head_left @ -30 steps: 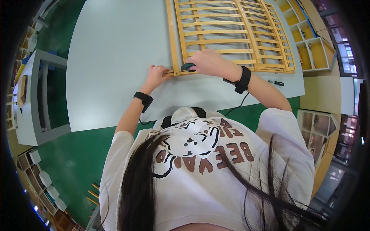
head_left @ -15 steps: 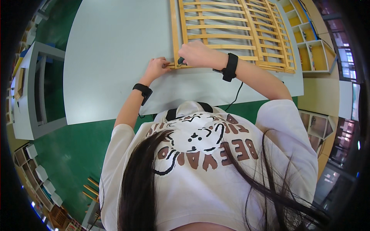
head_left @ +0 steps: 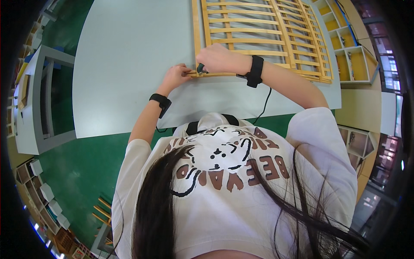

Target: Assembling a wooden slatted structure using a screwdriver.

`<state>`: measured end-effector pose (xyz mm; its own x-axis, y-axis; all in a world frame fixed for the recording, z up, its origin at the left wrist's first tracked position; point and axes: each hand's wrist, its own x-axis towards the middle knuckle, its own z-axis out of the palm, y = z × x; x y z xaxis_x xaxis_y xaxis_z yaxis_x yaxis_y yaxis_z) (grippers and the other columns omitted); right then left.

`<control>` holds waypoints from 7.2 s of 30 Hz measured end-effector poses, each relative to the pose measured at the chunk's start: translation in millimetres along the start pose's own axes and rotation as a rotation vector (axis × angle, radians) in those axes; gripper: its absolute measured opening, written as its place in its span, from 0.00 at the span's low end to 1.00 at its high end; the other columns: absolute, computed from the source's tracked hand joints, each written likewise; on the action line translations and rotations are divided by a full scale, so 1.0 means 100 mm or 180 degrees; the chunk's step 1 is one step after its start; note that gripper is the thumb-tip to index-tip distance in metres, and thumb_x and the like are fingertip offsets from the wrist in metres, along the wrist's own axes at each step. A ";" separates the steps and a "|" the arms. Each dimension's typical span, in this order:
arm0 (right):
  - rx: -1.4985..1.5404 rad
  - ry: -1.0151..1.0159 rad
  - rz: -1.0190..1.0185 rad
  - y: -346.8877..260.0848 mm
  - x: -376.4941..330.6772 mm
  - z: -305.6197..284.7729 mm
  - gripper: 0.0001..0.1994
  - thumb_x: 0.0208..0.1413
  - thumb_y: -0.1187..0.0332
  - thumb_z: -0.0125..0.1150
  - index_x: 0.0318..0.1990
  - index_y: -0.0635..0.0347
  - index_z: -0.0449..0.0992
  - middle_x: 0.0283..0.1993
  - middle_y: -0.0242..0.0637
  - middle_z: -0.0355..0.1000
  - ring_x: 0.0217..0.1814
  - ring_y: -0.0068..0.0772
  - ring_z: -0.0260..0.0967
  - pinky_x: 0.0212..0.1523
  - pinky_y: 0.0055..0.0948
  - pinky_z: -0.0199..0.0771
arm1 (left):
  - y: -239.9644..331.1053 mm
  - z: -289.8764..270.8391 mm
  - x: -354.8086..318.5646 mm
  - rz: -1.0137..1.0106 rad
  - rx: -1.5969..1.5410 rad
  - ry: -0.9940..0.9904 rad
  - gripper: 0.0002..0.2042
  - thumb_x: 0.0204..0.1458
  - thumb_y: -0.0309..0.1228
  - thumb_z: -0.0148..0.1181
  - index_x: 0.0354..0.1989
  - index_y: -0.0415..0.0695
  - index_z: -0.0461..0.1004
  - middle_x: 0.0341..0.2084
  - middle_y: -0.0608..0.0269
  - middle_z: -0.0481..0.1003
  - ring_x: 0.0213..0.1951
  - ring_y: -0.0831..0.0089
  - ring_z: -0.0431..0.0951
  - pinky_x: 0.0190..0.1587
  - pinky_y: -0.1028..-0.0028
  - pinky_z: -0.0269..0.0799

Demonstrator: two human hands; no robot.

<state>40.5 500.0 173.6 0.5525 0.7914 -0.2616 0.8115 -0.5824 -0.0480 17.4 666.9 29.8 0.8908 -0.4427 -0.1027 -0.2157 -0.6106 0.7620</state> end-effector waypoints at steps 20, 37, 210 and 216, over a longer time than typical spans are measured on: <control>-0.0850 0.0566 -0.1308 -0.08 0.02 0.12 0.04 0.34 0.71 0.57 0.15 0.60 0.71 0.14 0.37 0.66 0.20 0.40 0.67 0.19 0.30 0.66 | -0.15 0.06 0.01 0.0161 -0.0235 0.0116 0.13 0.32 0.30 0.61 0.31 0.44 0.74 0.25 0.61 0.70 0.27 0.65 0.71 0.31 0.71 0.67; 0.0179 -0.0219 0.0132 -0.09 0.10 -0.01 0.13 0.38 0.61 0.53 0.19 0.63 0.73 0.19 0.42 0.69 0.23 0.44 0.68 0.20 0.36 0.67 | -0.23 0.13 0.05 0.0182 -0.0270 0.0146 0.14 0.33 0.30 0.61 0.33 0.44 0.74 0.25 0.63 0.70 0.27 0.67 0.71 0.30 0.71 0.67; -0.1268 0.0653 -0.1318 0.26 0.05 0.11 0.20 0.30 0.52 0.63 0.25 0.60 0.69 0.25 0.30 0.65 0.33 0.28 0.63 0.32 0.23 0.64 | -0.24 0.00 0.02 0.0016 0.0025 -0.0138 0.17 0.29 0.21 0.56 0.35 0.42 0.72 0.20 0.58 0.71 0.24 0.66 0.71 0.30 0.72 0.67; -0.2005 0.0923 -0.1094 0.15 0.06 0.22 0.11 0.34 0.59 0.59 0.23 0.55 0.71 0.25 0.25 0.65 0.36 0.24 0.59 0.35 0.21 0.56 | -0.20 -0.01 0.02 0.0090 -0.0013 -0.0073 0.18 0.29 0.20 0.55 0.36 0.41 0.71 0.18 0.58 0.70 0.22 0.66 0.70 0.28 0.72 0.67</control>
<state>51.4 491.9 150.5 0.2072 0.9762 -0.0643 0.8536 -0.1483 0.4993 23.6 678.5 15.1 0.8749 -0.4747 -0.0958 -0.2389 -0.5951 0.7673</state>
